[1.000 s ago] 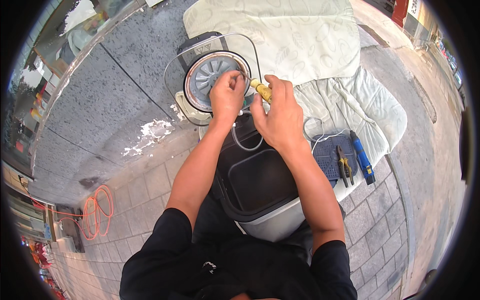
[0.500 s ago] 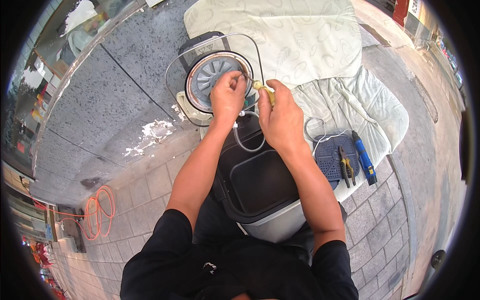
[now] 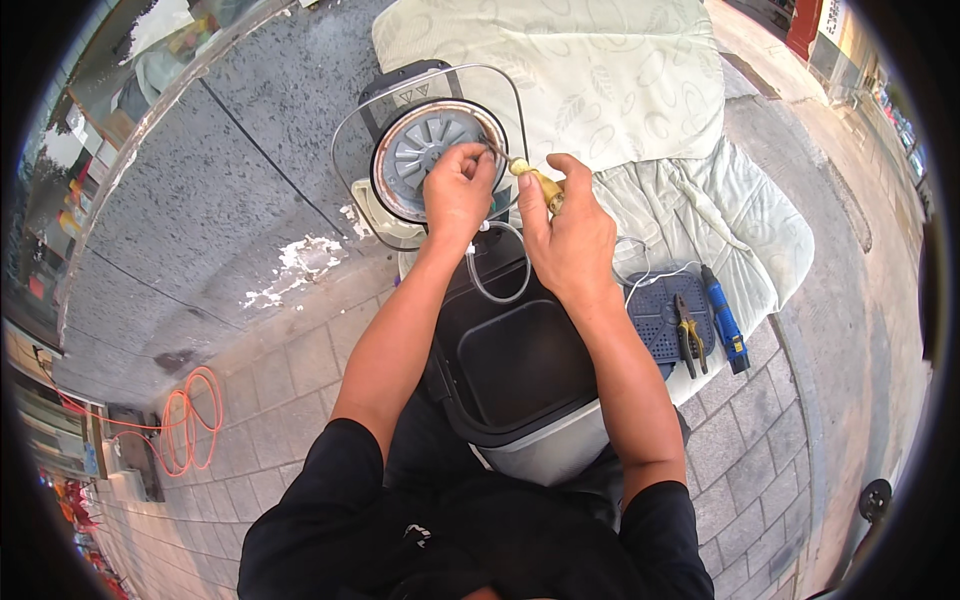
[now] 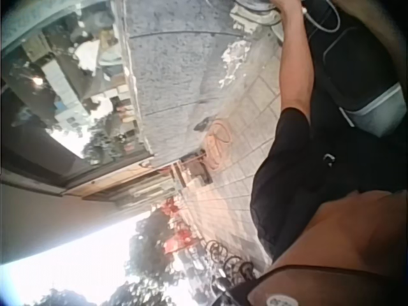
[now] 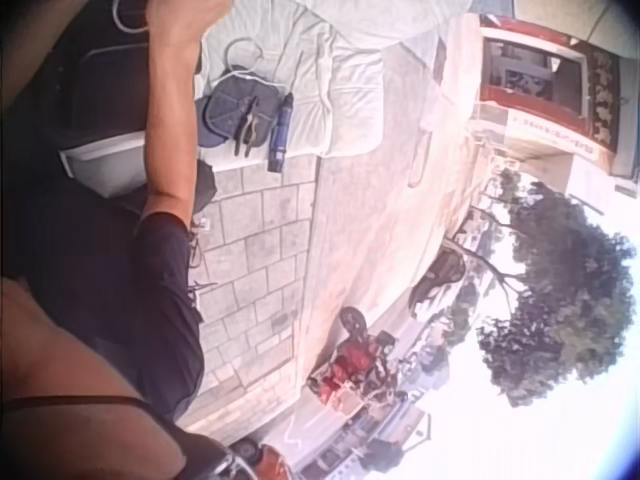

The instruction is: The person uses a screwdriver to manipulate wires and components inside a disassembled electric fan. They repeatedly probe the internal wiring and fan housing, then reposition the fan unit to access different areas.

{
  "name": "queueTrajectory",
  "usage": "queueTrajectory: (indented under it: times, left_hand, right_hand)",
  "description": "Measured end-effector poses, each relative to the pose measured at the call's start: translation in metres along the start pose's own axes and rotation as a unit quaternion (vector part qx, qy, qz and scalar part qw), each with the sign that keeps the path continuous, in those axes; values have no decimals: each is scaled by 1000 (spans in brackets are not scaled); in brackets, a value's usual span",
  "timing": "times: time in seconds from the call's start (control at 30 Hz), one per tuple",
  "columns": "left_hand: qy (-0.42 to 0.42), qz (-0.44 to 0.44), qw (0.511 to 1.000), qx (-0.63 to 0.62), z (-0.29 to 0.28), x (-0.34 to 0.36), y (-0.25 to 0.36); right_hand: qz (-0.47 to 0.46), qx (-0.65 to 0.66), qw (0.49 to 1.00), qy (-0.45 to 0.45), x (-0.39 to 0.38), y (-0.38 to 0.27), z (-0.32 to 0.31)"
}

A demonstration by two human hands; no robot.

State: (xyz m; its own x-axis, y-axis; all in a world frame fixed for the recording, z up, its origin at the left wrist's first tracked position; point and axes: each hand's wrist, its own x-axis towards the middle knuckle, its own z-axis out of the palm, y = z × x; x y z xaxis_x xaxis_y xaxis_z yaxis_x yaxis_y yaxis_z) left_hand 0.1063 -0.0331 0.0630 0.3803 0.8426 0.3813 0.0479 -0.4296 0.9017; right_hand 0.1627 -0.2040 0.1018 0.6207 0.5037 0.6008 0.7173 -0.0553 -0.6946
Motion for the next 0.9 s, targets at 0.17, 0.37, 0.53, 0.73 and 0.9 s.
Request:
queueTrajectory:
  times: [0.17,0.37,0.53,0.73,0.9]
  left_hand:
    - [6,29,1000,0,-11,-11,-3]
    - [110,176,969,-135,-74,-60,39]
    - [266,122,922,-254,-140,-30,23]
    - [188,183,944,-202,-128,-57,25]
    - [95,134,961,-221,-101,-69,20]
  right_hand:
    - [-113,17,991,71,1,9,9]
    - [-38,-10,999,5,1,6,5]
    - [-113,0,993,35,3,5,5]
    - [-106,2,994,20,4,5,5]
    - [-102,-15,994,33,6,5,5]
